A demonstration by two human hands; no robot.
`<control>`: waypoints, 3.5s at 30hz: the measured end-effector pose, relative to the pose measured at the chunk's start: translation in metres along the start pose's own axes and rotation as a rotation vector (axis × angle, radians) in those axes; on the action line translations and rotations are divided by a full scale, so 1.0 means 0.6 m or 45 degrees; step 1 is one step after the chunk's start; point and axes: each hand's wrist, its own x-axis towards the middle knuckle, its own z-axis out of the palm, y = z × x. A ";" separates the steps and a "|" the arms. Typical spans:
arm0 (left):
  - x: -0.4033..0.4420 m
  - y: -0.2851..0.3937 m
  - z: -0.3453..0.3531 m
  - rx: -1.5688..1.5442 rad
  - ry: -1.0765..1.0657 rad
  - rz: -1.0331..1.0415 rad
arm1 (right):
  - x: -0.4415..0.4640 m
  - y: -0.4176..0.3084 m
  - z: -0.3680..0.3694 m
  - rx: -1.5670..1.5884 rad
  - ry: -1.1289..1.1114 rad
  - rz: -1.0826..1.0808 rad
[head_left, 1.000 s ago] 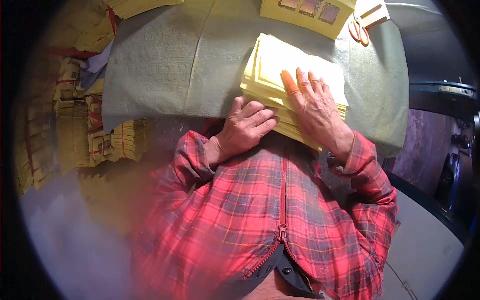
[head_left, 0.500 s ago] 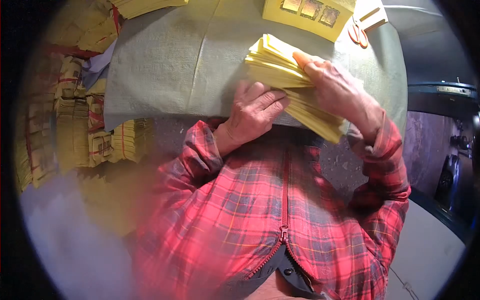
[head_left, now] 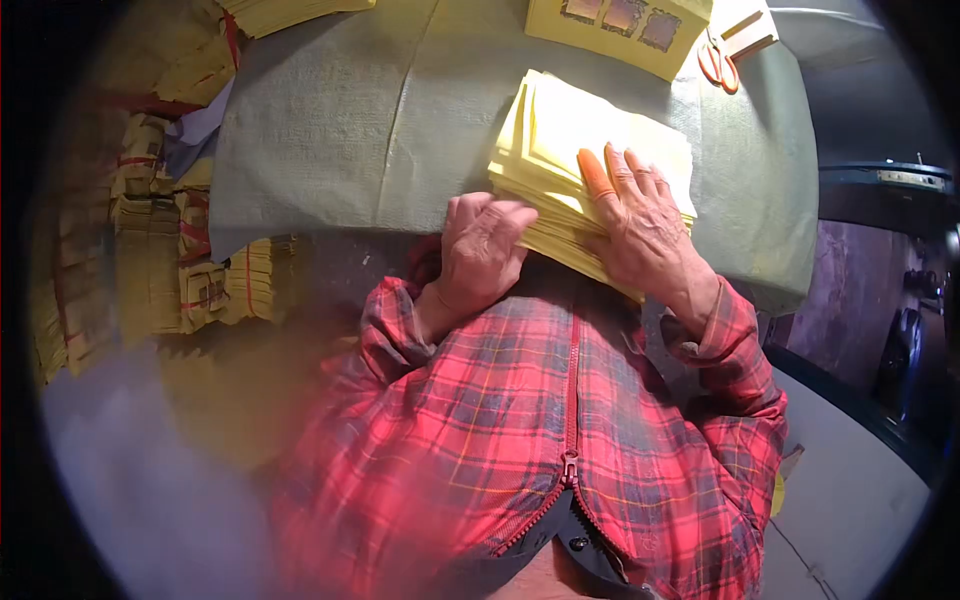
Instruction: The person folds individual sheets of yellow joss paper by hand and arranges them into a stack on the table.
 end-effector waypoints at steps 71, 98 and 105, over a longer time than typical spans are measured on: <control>0.164 -0.073 0.108 0.117 -0.205 -0.146 | 0.067 0.067 0.117 0.100 0.600 0.242; -0.101 -0.049 -0.158 -0.514 0.412 -1.572 | 0.091 -0.097 0.094 0.401 0.401 -0.274; -0.081 -0.039 -0.166 -1.485 -0.008 -1.854 | 0.085 -0.076 0.097 0.537 0.463 -0.323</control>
